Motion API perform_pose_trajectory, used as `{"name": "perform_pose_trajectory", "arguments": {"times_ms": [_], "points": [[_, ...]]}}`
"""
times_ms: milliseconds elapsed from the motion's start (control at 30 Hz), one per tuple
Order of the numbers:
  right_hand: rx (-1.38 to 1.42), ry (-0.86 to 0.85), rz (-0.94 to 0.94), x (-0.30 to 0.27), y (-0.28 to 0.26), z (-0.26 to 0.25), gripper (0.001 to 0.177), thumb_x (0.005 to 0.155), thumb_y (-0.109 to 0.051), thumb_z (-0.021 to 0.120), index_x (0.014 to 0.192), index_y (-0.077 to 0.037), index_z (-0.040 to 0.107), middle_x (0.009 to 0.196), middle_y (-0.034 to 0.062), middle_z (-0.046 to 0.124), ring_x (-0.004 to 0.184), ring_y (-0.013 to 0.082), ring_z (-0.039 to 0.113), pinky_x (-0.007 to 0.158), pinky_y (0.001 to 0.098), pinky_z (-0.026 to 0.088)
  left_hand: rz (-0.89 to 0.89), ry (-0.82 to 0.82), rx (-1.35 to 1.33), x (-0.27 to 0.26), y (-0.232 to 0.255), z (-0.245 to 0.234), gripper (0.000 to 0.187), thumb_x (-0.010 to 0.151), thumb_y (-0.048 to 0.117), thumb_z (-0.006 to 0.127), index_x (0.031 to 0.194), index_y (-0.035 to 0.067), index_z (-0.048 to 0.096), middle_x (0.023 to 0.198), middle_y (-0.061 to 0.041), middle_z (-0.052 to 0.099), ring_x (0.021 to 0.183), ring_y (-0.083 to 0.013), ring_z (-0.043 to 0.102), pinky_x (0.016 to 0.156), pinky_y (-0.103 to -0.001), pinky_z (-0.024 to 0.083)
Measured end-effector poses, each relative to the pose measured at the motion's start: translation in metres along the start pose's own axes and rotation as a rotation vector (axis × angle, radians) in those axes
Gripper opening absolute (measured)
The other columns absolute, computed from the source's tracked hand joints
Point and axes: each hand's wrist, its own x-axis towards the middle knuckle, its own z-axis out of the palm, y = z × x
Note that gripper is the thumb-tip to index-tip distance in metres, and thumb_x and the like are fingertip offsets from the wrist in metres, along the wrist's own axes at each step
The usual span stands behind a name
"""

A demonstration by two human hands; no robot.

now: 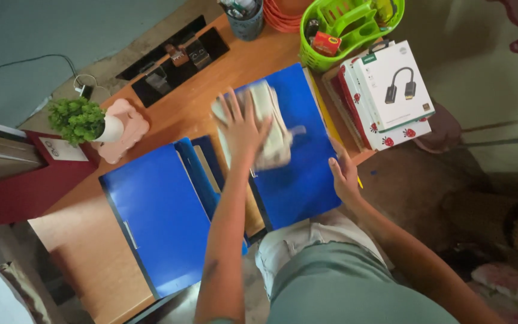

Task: Cleaning and wiping down several folders and desk accessories with a cloth.

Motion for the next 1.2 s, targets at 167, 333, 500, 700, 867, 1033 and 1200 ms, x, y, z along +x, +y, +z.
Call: {"name": "perform_pose_trajectory", "arguments": {"times_ms": [167, 333, 500, 700, 867, 1033, 1200], "points": [[-0.117, 0.018, 0.012, 0.0, 0.009, -0.002, 0.05, 0.106, -0.031, 0.053, 0.153, -0.013, 0.051, 0.154, 0.0167, 0.052, 0.142, 0.0383, 0.047, 0.117, 0.0562, 0.034, -0.041, 0.098, 0.059, 0.073, 0.002, 0.035, 0.082, 0.091, 0.076, 0.052, 0.153, 0.022, 0.049, 0.158, -0.025, 0.039, 0.149, -0.0476, 0.033, 0.104, -0.082, 0.027], [-0.203, 0.008, 0.015, -0.004, 0.02, -0.007, 0.053, 0.106, -0.031, 0.052, 0.155, -0.012, 0.048, 0.153, 0.0196, 0.052, 0.14, 0.0433, 0.047, 0.114, 0.0577, 0.038, 0.171, 0.207, -0.081, 0.08, 0.096, 0.05, 0.087, 0.074, 0.066, 0.074, 0.146, 0.02, 0.057, 0.158, -0.025, 0.039, 0.148, -0.0515, 0.035, 0.103, -0.085, 0.027], [-0.23, -0.046, 0.083, -0.003, 0.018, -0.01, 0.057, 0.102, -0.025, 0.047, 0.155, -0.004, 0.04, 0.155, 0.0178, 0.049, 0.14, 0.0325, 0.049, 0.114, 0.04, 0.037, 0.255, -0.374, 0.06, 0.089, 0.115, -0.004, 0.086, 0.093, 0.082, 0.006, 0.165, 0.036, 0.013, 0.171, -0.007, -0.002, 0.154, -0.0394, -0.007, 0.119, -0.075, -0.002], [-0.169, -0.068, 0.085, -0.002, -0.002, -0.007, 0.056, 0.102, -0.022, 0.045, 0.156, -0.006, 0.039, 0.157, 0.0183, 0.047, 0.141, 0.0333, 0.047, 0.117, 0.0426, 0.033, 0.081, -0.168, -0.134, 0.086, 0.007, -0.001, 0.09, 0.093, 0.067, 0.063, 0.164, 0.025, 0.027, 0.17, -0.015, 0.012, 0.157, -0.0375, 0.008, 0.12, -0.07, -0.002], [-0.158, -0.012, -0.029, -0.002, 0.014, -0.005, 0.052, 0.106, -0.029, 0.051, 0.155, -0.013, 0.049, 0.157, 0.0154, 0.049, 0.145, 0.0346, 0.045, 0.121, 0.0508, 0.032, 0.043, 0.142, 0.006, 0.061, -0.045, 0.035, 0.087, 0.089, 0.071, 0.063, 0.159, 0.023, 0.043, 0.166, -0.022, 0.026, 0.151, -0.0508, 0.022, 0.113, -0.077, 0.024], [-0.169, -0.015, -0.051, -0.004, 0.022, -0.006, 0.052, 0.107, -0.029, 0.049, 0.156, -0.009, 0.047, 0.156, 0.0176, 0.05, 0.144, 0.0366, 0.045, 0.12, 0.0519, 0.032, 0.164, 0.135, -0.022, -0.018, 0.049, 0.011, 0.093, 0.083, 0.069, 0.065, 0.157, 0.016, 0.042, 0.163, -0.027, 0.03, 0.151, -0.0538, 0.025, 0.114, -0.079, 0.023], [-0.195, 0.028, -0.031, -0.009, 0.084, -0.011, 0.054, 0.108, -0.026, 0.054, 0.154, 0.001, 0.045, 0.146, 0.0298, 0.054, 0.136, 0.0472, 0.049, 0.112, 0.0582, 0.037, 0.314, -0.132, -0.123, -0.128, 0.118, -0.06, 0.091, 0.083, 0.074, 0.052, 0.155, 0.017, 0.045, 0.166, -0.021, 0.03, 0.155, -0.0502, 0.017, 0.122, -0.077, 0.012]]}}
